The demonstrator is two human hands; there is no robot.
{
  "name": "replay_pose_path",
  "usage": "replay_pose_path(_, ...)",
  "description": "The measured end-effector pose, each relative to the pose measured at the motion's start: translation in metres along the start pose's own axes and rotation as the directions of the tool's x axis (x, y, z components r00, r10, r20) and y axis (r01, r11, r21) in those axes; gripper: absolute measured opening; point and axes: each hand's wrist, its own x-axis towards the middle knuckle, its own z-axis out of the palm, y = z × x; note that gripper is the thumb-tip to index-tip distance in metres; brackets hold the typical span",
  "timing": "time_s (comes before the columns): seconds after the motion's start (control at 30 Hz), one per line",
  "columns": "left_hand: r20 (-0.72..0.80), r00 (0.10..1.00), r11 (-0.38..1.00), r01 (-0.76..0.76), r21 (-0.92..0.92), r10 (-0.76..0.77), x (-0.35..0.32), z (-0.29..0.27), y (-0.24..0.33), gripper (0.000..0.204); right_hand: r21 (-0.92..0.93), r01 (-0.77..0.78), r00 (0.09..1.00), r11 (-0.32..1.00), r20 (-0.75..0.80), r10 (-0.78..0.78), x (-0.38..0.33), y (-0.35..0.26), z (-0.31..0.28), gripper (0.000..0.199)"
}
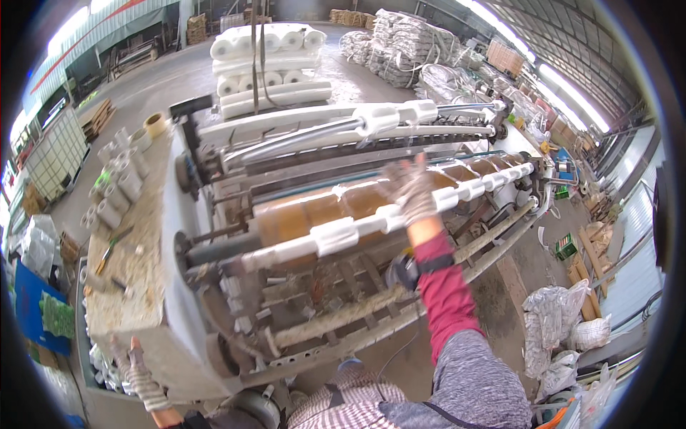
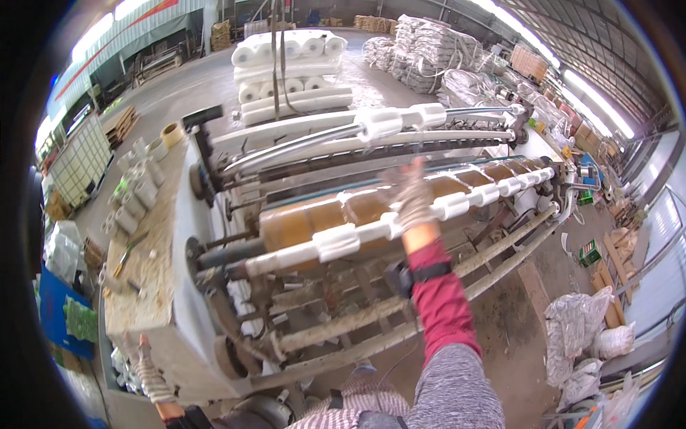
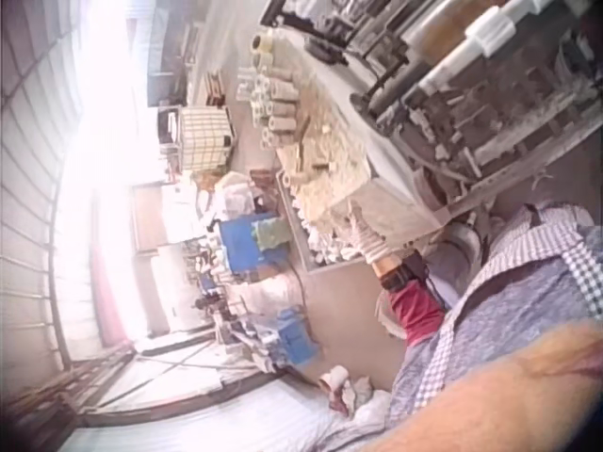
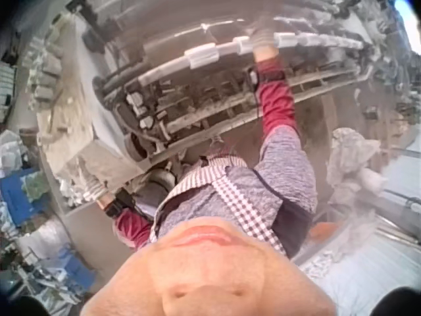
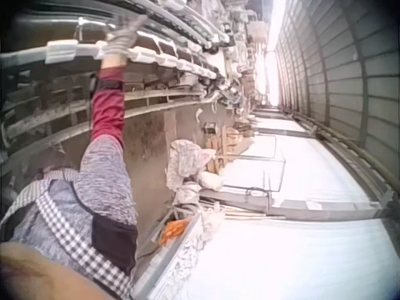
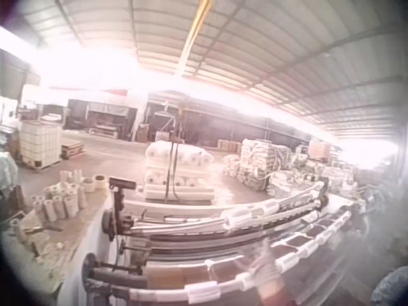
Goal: Operating an industrial machine to wrap or process plastic components, including applying glue and handling rolls.
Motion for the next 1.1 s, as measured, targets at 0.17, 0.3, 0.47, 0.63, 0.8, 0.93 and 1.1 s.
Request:
replay_pose_path(0.17,-0.189,0.811,0.758,-0.396,0.518,0.554,-0.006,0.075,0.090,0.060,-0.046,0.119,0.982,0.992,-0.144,-0.125,0.157,-0.132,-0.062,0.117)
replay_pose_path(0.3,-0.060,0.825,0.827,-0.560,0.051,0.562,-0.048,0.182,0.180,0.063,-0.110,0.074,0.997,0.991,-0.014,-0.076,0.252,-0.149,-0.046,0.087)
replay_pose_path(0.47,0.570,0.773,0.789,0.155,-0.595,0.278,-0.045,0.353,0.218,0.066,-0.103,0.200,0.979,0.974,0.053,-0.195,0.216,-0.093,-0.015,0.056)
replay_pose_path(0.63,0.705,0.658,0.139,0.697,-0.703,0.265,0.029,0.422,0.198,0.036,-0.113,0.122,0.930,0.986,0.361,-0.073,0.137,0.022,0.075,0.052)
replay_pose_path(0.8,0.313,0.942,0.381,0.247,-0.891,0.123,0.079,0.309,0.180,0.044,0.008,0.008,0.790,1.000,0.614,-0.012,0.068,0.096,0.145,0.068)
replay_pose_path(0.93,0.112,0.984,0.452,0.038,-0.891,0.139,0.065,0.103,0.128,0.045,-0.033,-0.082,0.717,0.996,0.692,0.082,-0.053,0.223,0.238,0.068)
replay_pose_path(1.1,-0.204,0.979,0.786,-0.137,-0.603,0.014,-0.097,-0.161,0.059,0.057,-0.327,-0.399,0.345,0.857,0.812,0.471,-0.310,0.315,0.244,0.055)
